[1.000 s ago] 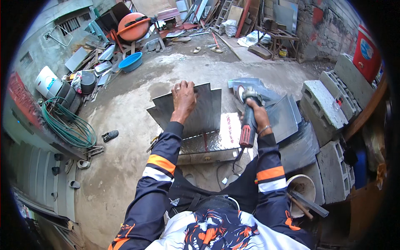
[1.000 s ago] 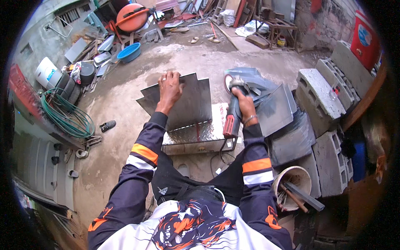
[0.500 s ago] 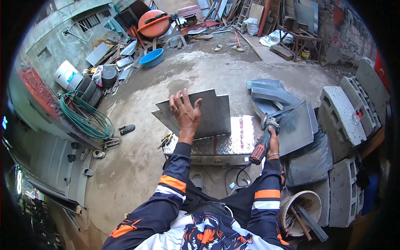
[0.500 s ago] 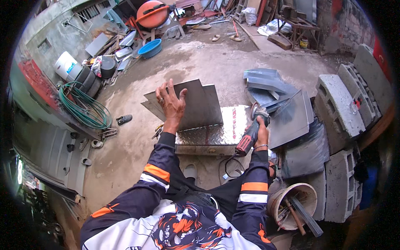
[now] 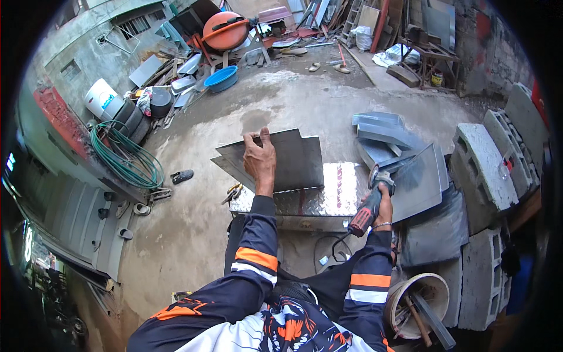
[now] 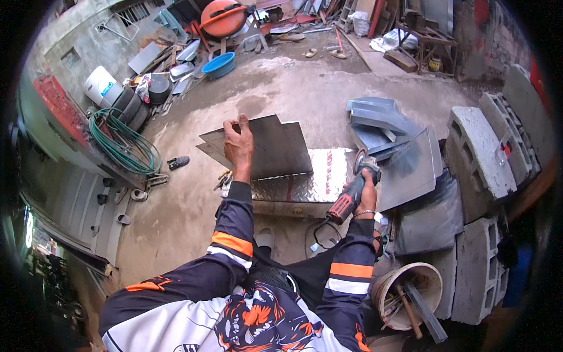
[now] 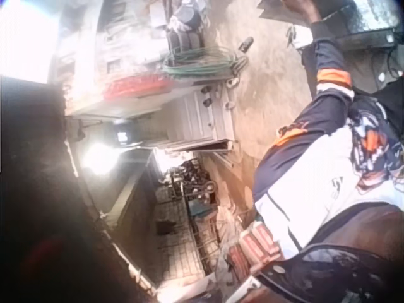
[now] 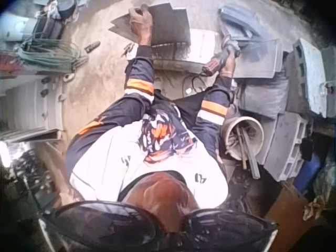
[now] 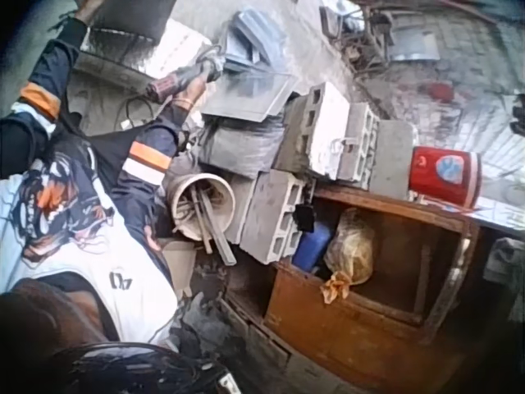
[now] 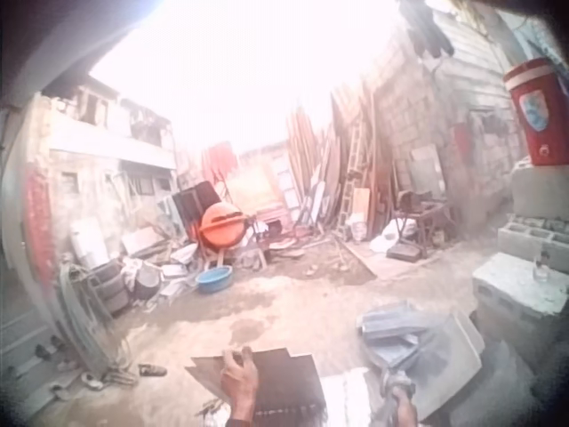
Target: Grinding the edges of a metal sheet using an angle grinder while sitting on the floor.
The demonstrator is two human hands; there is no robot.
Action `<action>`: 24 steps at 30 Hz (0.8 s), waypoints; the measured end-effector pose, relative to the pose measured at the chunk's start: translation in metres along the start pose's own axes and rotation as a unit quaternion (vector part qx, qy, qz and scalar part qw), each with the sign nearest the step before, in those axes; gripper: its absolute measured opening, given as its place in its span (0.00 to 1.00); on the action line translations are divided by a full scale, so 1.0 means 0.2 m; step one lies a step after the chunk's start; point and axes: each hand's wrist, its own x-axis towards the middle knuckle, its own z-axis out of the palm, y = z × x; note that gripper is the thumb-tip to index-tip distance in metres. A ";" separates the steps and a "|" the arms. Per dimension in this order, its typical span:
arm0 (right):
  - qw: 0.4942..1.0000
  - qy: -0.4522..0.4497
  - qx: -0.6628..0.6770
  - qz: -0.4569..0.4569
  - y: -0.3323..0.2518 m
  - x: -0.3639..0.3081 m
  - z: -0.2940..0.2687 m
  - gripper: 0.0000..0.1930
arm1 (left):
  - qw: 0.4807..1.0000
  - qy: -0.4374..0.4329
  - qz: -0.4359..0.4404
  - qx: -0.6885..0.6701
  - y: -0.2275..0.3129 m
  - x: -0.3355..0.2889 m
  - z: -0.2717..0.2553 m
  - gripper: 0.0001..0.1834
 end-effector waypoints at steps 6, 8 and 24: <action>0.999 0.028 0.021 -0.022 0.00 0.00 0.00 0.27 | 0.991 -0.052 -0.085 0.088 0.18 0.05 0.03 0.26; 0.999 0.018 0.026 -0.017 -0.03 -0.01 0.00 0.28 | 0.989 -0.076 -0.091 0.085 0.23 0.03 0.07 0.22; 0.994 0.071 0.059 -0.058 -0.08 0.03 -0.18 0.25 | 0.943 -0.266 0.199 -0.012 0.07 0.30 0.11 0.26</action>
